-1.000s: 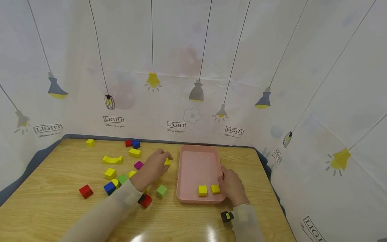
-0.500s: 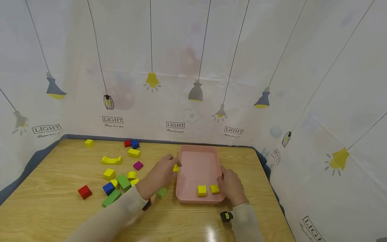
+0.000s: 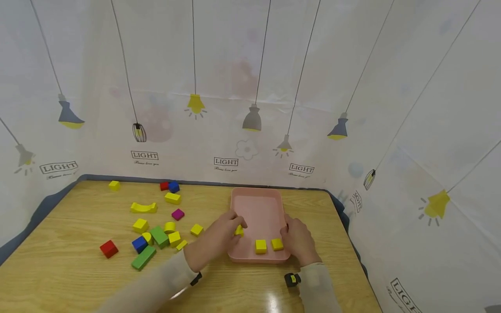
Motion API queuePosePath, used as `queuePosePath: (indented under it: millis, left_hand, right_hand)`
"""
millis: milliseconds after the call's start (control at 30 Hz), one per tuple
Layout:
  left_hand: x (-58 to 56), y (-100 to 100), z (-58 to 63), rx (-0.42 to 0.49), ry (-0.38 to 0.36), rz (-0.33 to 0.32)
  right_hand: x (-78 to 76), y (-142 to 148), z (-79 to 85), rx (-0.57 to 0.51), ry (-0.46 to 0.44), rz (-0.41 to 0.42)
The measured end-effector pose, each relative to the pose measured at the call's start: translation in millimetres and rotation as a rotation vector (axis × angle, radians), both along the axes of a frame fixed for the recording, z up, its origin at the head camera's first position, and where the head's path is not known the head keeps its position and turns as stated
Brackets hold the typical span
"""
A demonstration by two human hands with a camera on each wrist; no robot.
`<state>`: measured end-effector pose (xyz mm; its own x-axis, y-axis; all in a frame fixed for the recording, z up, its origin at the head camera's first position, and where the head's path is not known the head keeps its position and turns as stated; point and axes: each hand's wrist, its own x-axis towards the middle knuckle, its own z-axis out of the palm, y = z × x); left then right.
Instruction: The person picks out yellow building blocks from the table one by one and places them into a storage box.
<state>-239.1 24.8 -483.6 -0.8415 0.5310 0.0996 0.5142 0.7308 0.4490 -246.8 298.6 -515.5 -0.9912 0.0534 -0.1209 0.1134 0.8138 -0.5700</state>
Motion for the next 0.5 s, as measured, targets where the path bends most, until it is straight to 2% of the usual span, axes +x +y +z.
queuePosePath:
  millis: [200, 500]
  left_hand:
    - [8.0, 10.5, -6.4, -0.04, 0.055, -0.039]
    - [20.8, 20.7, -14.0, -0.059, 0.078, -0.104]
  right_hand:
    - [-0.4, -0.6, 0.5, -0.003, -0.001, -0.001]
    - [-0.6, -0.7, -0.8, 0.01, -0.008, -0.013]
